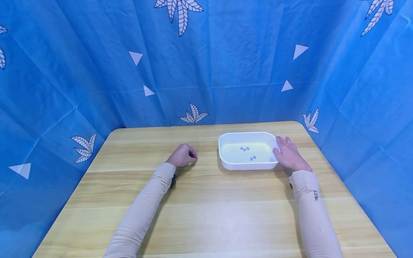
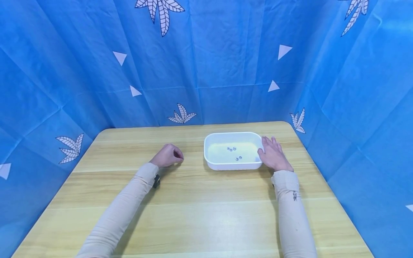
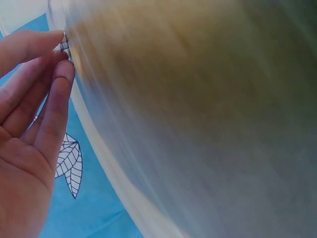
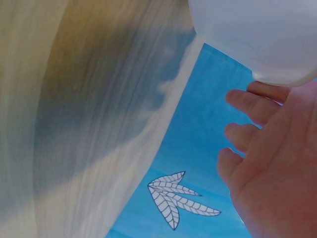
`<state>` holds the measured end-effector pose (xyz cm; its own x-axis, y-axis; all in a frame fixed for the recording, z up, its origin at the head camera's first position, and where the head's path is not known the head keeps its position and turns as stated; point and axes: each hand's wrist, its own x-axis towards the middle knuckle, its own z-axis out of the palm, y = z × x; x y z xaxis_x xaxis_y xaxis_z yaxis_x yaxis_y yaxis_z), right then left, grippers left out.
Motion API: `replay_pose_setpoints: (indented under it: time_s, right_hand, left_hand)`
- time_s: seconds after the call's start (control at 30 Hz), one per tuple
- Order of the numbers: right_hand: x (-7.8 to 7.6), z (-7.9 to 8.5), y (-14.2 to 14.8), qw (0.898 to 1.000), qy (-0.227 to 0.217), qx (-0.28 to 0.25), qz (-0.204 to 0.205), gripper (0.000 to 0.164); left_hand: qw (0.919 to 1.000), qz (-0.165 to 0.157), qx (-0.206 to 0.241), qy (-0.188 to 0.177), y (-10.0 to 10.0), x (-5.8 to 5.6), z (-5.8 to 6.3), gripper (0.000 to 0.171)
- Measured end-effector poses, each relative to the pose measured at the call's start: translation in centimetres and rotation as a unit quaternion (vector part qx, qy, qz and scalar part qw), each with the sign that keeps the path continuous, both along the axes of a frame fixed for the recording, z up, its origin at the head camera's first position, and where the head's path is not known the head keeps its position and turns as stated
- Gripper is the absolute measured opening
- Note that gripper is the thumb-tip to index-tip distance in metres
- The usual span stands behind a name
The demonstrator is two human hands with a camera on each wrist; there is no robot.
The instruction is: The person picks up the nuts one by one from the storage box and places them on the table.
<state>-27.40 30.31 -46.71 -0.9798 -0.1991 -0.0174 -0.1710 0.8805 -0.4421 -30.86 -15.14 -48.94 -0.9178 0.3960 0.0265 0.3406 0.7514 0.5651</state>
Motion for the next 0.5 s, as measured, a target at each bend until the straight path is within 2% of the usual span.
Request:
replay_pose_setpoints:
  time_s: [0.3,0.5]
  right_hand:
    - [-0.1,-0.2,0.1,1.000,0.003,-0.002,0.001,0.068]
    - [-0.1,-0.1,0.0,1.000,0.004,0.001,0.001,0.068]
  left_hand:
    - [0.9995,0.006,0.027,-0.014,0.1,0.4,0.3,0.016]
    - [0.9971,0.007,0.075,-0.015,0.4,0.6,1.5,0.025]
